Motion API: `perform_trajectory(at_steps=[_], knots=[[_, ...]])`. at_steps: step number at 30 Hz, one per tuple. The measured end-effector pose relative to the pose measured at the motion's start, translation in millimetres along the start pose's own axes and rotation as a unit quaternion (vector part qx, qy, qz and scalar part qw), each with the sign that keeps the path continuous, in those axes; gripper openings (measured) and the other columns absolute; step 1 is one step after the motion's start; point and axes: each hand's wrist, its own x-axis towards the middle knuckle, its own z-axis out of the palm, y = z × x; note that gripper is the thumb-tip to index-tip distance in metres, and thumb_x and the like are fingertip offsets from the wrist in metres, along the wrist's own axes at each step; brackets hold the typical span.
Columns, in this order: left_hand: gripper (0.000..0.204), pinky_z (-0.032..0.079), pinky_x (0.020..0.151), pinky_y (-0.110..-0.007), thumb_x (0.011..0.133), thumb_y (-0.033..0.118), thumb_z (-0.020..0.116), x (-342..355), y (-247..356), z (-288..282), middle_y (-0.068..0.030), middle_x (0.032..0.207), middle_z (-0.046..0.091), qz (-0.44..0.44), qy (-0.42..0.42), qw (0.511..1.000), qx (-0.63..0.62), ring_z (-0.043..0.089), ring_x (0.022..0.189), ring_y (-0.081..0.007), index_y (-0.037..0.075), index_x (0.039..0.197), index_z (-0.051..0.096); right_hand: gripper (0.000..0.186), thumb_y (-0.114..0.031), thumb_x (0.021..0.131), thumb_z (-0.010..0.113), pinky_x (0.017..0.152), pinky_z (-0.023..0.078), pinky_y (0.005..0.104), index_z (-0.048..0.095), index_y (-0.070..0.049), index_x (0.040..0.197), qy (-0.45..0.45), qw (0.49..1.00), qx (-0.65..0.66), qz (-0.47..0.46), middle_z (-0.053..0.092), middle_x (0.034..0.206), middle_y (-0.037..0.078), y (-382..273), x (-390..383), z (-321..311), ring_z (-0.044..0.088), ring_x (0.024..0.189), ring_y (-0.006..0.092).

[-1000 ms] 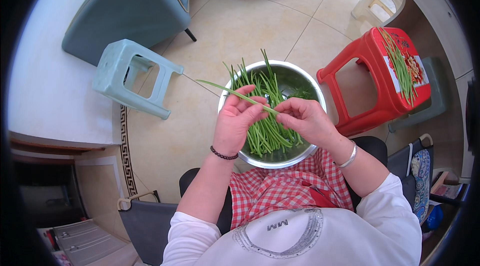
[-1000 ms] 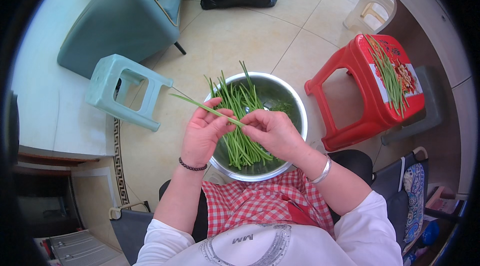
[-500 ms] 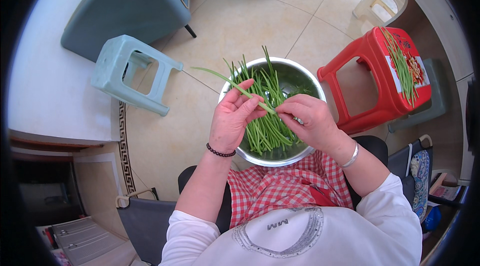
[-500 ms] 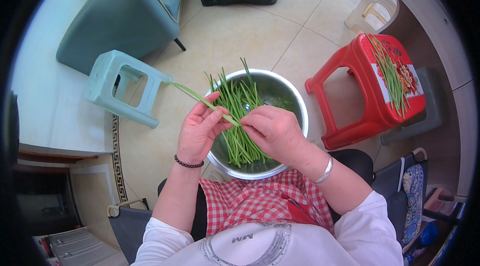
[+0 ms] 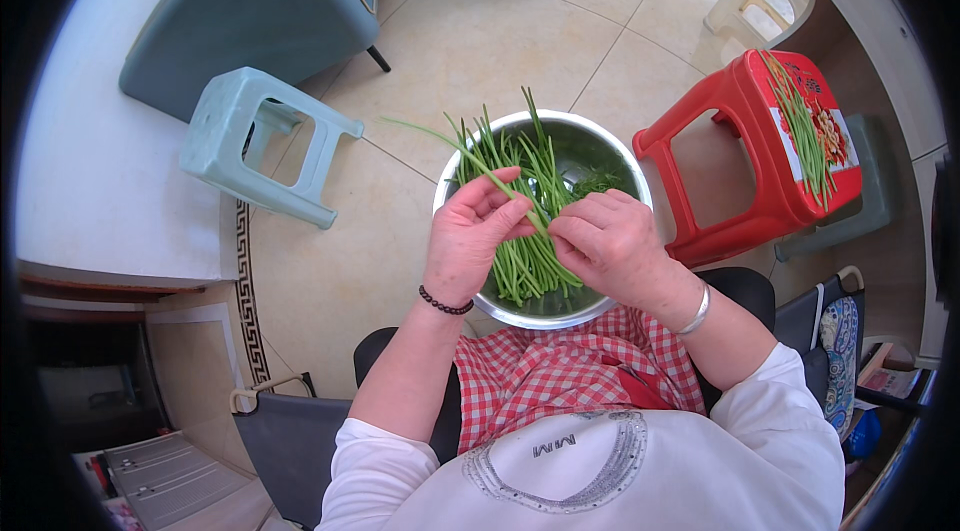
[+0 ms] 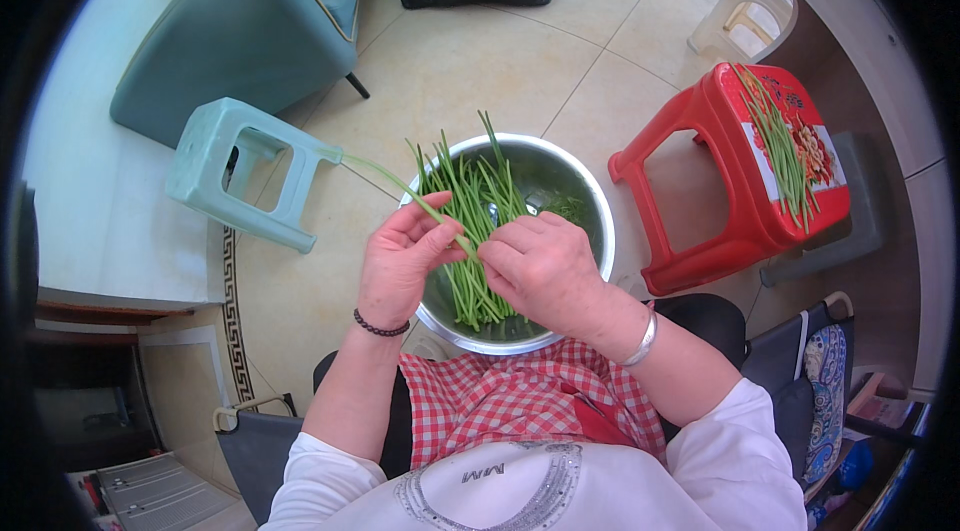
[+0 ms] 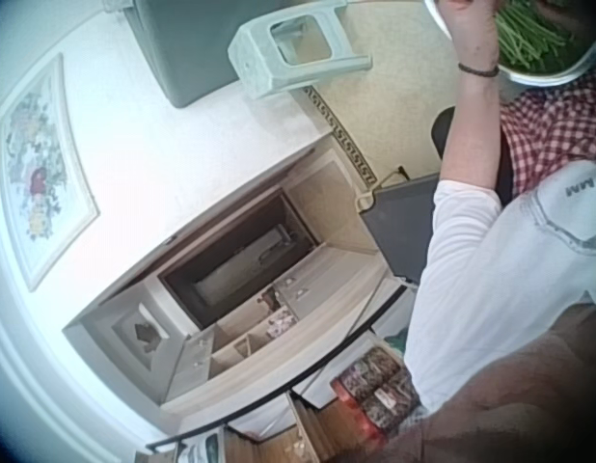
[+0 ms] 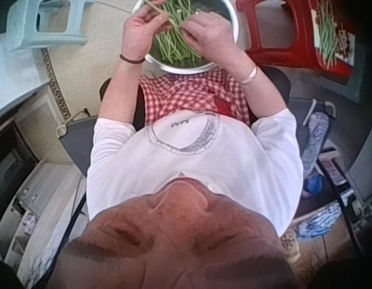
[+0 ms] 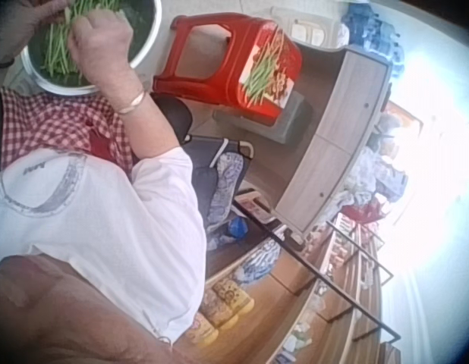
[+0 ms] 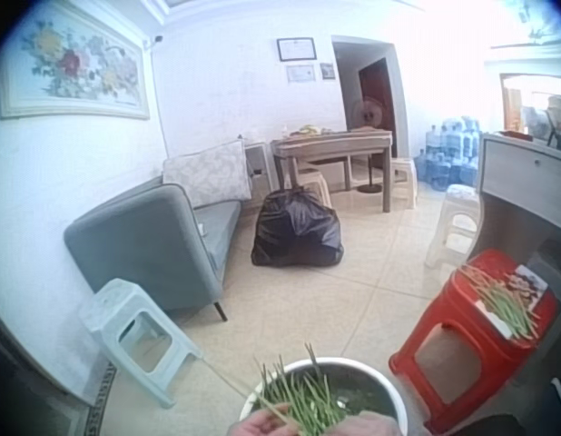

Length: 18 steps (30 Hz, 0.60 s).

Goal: The person sits with a metal bowl on their lap and snaps the ends off long green vegetables, likely water spinach. They place the trimmed pieces into the bowl and occasionally drop the ends onto a nearby red stool.

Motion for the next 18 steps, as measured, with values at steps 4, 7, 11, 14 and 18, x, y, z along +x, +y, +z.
perform_trajectory(at_steps=[4, 7, 11, 14, 18], knots=[[0.037, 0.055, 0.073, -0.026, 0.088, 0.005, 0.059, 0, 0, 2, -0.0066, 0.095, 0.064, -0.017, -0.024, 0.999, -0.015, 0.063, 0.084, -0.0136, 0.0, 0.124, 0.05, 0.01, -0.004, 0.067, 0.067, 0.055, 0.047, 0.032, 0.059, -0.006, 0.072, 0.016, 0.999, 0.021, 0.034, 0.058, 0.067, 0.005, 2, 3, -3, 0.06, 0.061, 0.021], [0.038, 0.055, 0.074, -0.027, 0.089, 0.006, 0.058, 0, 0, -1, -0.0076, 0.097, 0.063, -0.025, -0.034, 0.998, -0.039, 0.063, 0.086, -0.0146, 0.001, 0.126, 0.049, 0.009, -0.005, 0.069, 0.068, 0.054, 0.048, 0.0317, 0.06, -0.004, 0.075, 0.027, 0.984, 0.088, 0.151, 0.058, 0.067, 0.007, 6, 4, -6, 0.06, 0.06, 0.0228], [0.038, 0.055, 0.076, -0.028, 0.091, 0.006, 0.055, 2, 0, -6, -0.0088, 0.1, 0.063, -0.008, -0.038, 0.997, -0.063, 0.063, 0.089, -0.0163, 0.001, 0.127, 0.047, 0.01, -0.005, 0.073, 0.068, 0.055, 0.049, 0.0319, 0.061, -0.002, 0.079, -0.005, 0.959, 0.179, 0.217, 0.06, 0.07, 0.009, 5, 5, -12, 0.062, 0.062, 0.0245], [0.038, 0.055, 0.077, -0.029, 0.091, 0.005, 0.054, 3, 2, -7, -0.009, 0.1, 0.063, 0.004, -0.03, 0.997, -0.071, 0.063, 0.09, -0.0171, 0.001, 0.128, 0.046, 0.01, -0.005, 0.074, 0.068, 0.055, 0.049, 0.0324, 0.063, -0.002, 0.082, -0.033, 0.966, 0.192, 0.17, 0.061, 0.071, 0.01, 2, 2, -9, 0.062, 0.063, 0.0249], [0.038, 0.055, 0.076, -0.028, 0.09, 0.005, 0.055, 3, 2, -7, -0.0086, 0.1, 0.062, 0.006, -0.023, 0.997, -0.078, 0.063, 0.089, -0.0169, 0.001, 0.127, 0.047, 0.01, -0.006, 0.073, 0.068, 0.056, 0.049, 0.0332, 0.063, -0.004, 0.082, -0.021, 0.983, 0.132, 0.128, 0.061, 0.071, 0.009, 1, 0, -3, 0.062, 0.063, 0.0254]])
